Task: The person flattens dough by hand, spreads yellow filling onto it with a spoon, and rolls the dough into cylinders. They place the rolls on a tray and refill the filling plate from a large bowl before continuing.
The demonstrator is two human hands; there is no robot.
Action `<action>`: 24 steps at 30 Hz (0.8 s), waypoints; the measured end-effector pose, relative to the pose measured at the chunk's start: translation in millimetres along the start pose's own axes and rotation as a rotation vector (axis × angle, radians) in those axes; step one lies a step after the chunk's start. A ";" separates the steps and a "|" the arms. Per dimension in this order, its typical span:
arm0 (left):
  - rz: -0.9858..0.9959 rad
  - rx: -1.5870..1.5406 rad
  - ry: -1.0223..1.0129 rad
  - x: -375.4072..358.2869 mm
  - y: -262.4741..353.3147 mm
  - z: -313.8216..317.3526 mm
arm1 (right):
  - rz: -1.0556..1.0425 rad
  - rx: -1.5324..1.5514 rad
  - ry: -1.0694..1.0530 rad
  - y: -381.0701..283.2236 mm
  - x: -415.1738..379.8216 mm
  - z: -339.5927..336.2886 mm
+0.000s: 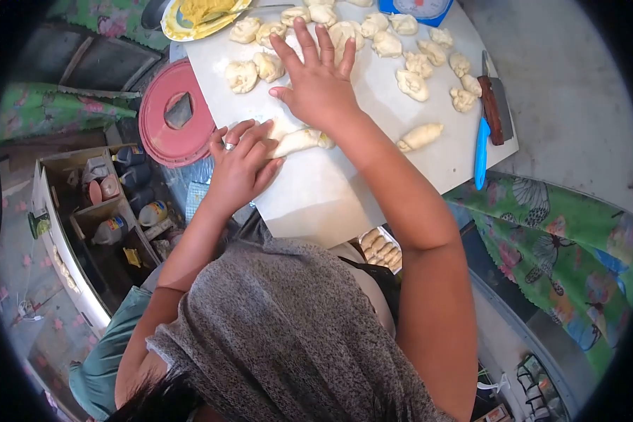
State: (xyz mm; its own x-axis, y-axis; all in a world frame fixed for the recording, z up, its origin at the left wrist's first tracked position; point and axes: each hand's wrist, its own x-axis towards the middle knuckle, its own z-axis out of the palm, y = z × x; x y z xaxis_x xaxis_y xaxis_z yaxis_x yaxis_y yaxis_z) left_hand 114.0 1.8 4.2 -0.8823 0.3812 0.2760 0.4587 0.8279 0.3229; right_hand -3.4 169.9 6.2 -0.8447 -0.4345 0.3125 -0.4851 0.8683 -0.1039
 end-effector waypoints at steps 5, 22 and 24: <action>-0.088 -0.045 0.019 -3.8 -5.5 2.3 | -0.284 0.526 -0.365 22.9 -42.5 -39.9; -0.155 0.010 0.098 8.6 -14.1 2.5 | -0.094 0.411 -0.124 13.2 -65.5 -16.3; -0.198 0.010 0.118 11.0 -16.0 3.7 | -0.066 0.399 0.014 6.4 -63.4 -8.8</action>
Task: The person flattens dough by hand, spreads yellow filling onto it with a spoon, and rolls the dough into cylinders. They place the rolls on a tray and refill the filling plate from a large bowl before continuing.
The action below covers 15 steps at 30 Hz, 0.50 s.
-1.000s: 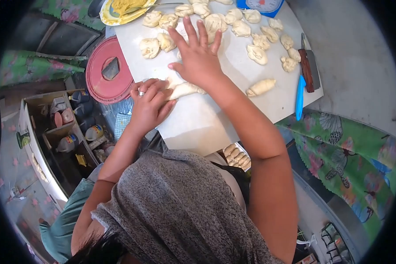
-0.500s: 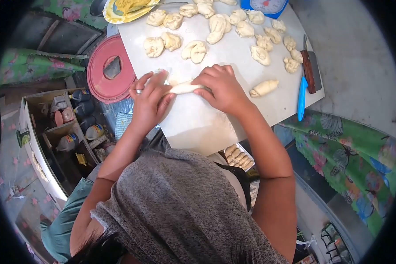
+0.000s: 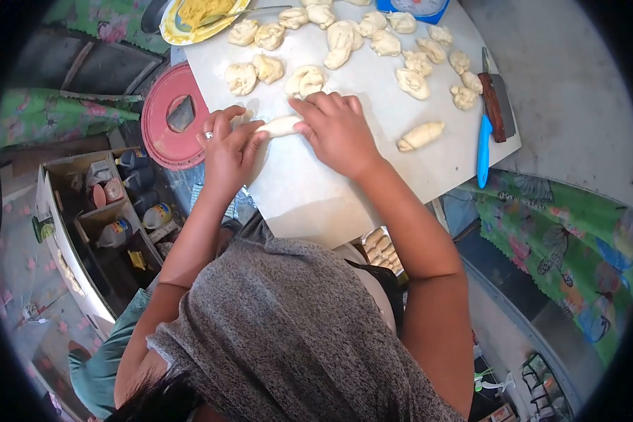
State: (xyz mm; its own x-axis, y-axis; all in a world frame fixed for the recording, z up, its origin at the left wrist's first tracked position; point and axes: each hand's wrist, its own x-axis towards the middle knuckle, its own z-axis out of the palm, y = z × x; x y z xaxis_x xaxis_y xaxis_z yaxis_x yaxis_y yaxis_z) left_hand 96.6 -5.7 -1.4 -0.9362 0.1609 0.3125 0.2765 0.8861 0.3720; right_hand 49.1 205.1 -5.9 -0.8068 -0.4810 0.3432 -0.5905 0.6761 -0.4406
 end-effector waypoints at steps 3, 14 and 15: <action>-0.027 0.098 0.066 2.3 3.5 1.0 | -0.118 0.016 -0.110 -5.5 2.2 -5.5; 0.089 -0.021 -0.027 17.4 -0.6 -0.9 | -0.095 -0.055 -0.067 -8.9 20.6 6.8; 0.064 -0.028 -0.062 18.3 0.5 -0.2 | -0.082 -0.040 -0.075 -9.0 23.1 5.9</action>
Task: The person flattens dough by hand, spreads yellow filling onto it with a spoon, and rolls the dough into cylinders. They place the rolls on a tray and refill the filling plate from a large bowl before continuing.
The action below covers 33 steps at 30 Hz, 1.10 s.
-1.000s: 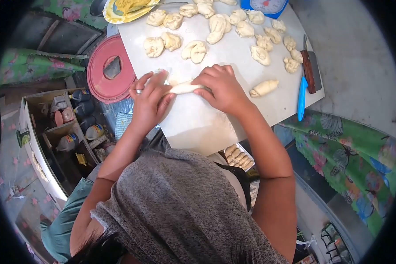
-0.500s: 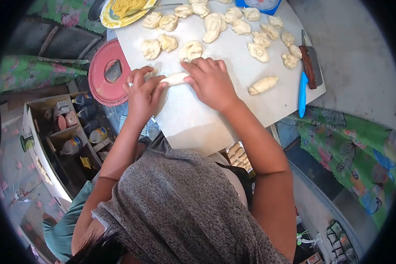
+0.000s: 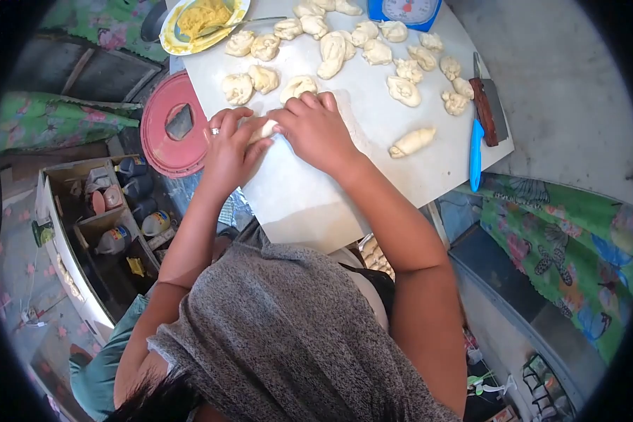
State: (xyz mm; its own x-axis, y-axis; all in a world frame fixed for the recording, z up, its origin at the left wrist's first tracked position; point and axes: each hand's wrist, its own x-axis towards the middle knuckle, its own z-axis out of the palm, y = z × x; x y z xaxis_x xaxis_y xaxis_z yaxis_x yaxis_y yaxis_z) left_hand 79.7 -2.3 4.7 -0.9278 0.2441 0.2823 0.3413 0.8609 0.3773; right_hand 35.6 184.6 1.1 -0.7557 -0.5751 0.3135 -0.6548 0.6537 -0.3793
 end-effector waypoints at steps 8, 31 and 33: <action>0.191 -0.229 -0.148 10.4 55.7 5.0 | 0.283 0.523 -0.139 19.4 -52.2 -80.0; -0.485 -1.425 -0.238 -17.0 51.6 -20.5 | 0.480 1.268 -0.450 -0.8 -10.3 -64.9; -0.628 -1.389 -0.414 -30.5 59.3 -19.5 | 0.555 1.280 -0.519 1.7 -25.3 -48.3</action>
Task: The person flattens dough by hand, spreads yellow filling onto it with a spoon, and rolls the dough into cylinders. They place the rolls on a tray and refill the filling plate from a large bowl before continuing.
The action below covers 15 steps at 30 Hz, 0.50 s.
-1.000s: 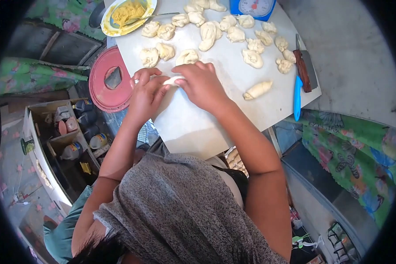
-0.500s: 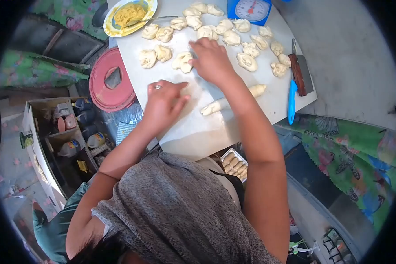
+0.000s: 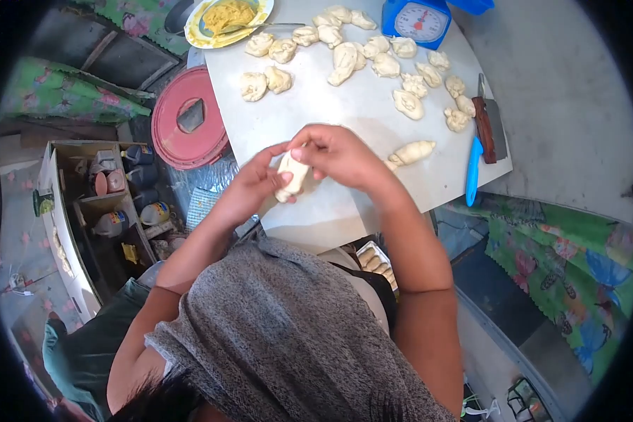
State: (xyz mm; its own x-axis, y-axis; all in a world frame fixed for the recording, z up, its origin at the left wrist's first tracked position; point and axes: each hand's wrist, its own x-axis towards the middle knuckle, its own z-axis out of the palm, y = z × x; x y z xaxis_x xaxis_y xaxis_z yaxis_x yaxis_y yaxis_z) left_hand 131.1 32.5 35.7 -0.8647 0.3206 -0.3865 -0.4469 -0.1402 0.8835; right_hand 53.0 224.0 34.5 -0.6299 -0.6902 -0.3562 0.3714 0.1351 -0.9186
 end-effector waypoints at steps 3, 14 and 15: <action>0.017 0.897 0.182 -19.5 0.7 9.1 | -0.428 -1.143 0.404 14.1 -1.6 24.6; 0.470 0.926 0.381 -21.4 -1.8 -16.5 | -0.374 -1.376 0.297 61.1 -4.7 83.8; 0.514 0.902 0.396 -17.8 -1.2 -16.1 | -0.375 -1.389 0.306 60.1 2.6 83.1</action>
State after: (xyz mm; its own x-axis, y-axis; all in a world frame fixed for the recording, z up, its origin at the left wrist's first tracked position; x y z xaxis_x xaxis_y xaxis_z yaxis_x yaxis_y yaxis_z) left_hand 143.4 11.9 37.2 -0.9833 0.0752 0.1660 0.1768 0.6140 0.7693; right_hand 130.5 171.3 -7.4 -0.7216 -0.6881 0.0761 -0.6705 0.6674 -0.3240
